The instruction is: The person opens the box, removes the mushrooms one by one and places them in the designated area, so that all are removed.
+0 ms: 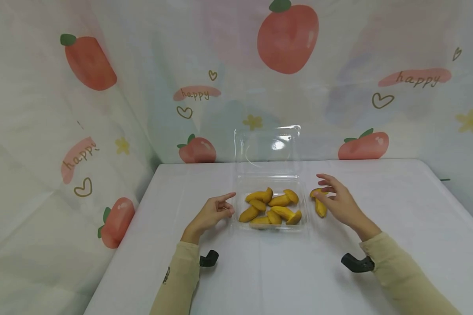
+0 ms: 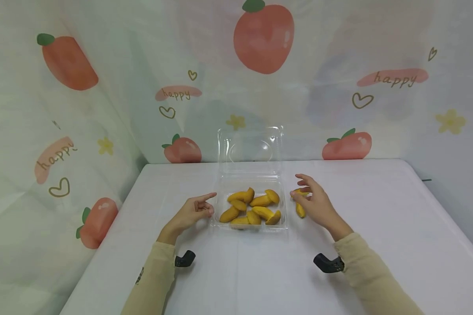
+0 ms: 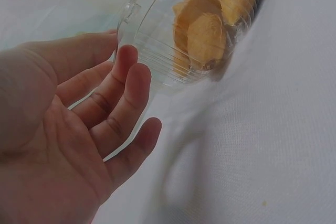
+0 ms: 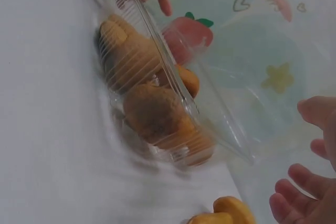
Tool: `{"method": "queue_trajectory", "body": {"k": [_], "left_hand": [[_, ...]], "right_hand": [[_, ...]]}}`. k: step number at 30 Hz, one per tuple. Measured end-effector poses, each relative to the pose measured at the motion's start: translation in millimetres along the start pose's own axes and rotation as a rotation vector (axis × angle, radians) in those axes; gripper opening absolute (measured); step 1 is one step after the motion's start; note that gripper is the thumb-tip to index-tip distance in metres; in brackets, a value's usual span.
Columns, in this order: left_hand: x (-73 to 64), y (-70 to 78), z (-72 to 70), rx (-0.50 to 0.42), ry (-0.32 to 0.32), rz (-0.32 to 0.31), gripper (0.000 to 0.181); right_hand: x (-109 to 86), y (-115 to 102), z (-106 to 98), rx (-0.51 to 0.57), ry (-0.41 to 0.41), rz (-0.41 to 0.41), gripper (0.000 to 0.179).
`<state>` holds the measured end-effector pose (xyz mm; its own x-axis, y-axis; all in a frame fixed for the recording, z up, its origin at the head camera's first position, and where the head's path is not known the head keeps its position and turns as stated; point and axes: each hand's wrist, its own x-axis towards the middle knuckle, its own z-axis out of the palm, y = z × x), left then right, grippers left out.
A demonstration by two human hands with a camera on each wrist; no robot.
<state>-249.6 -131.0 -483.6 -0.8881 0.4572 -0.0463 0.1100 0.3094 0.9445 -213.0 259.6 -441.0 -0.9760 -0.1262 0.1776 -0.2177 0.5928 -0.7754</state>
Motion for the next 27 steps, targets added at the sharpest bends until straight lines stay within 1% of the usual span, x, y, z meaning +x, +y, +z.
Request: {"method": "queue_trajectory", "body": {"k": [5, 11, 21, 22, 23, 27], "left_hand": [[2.1, -1.6, -0.2, -0.007, -0.002, -0.007, 0.061], [5.1, -3.5, -0.8, -0.022, -0.007, -0.018, 0.062], [2.0, -1.1, -0.2, -0.008, 0.001, -0.005, 0.061], [1.8, -0.9, -0.1, -0.012, 0.001, -0.004, 0.061], [0.1, 2.9, -0.2, -0.017, -0.001, -0.003, 0.061], [0.4, 2.4, 0.1, -0.021, 0.002, -0.005, 0.062]], "right_hand": [[1.0, -13, 7, 0.021, -0.023, -0.012, 0.057], [0.6, -23, 22, 0.055, -0.057, -0.043, 0.055], [4.3, -34, 44, 0.05, -0.091, -0.089, 0.051], [4.9, -36, 46, 0.053, -0.097, -0.09, 0.05], [5.4, -37, 47, 0.059, -0.104, -0.089, 0.05], [6.6, -44, 54, 0.085, -0.129, -0.099, 0.049]]}}
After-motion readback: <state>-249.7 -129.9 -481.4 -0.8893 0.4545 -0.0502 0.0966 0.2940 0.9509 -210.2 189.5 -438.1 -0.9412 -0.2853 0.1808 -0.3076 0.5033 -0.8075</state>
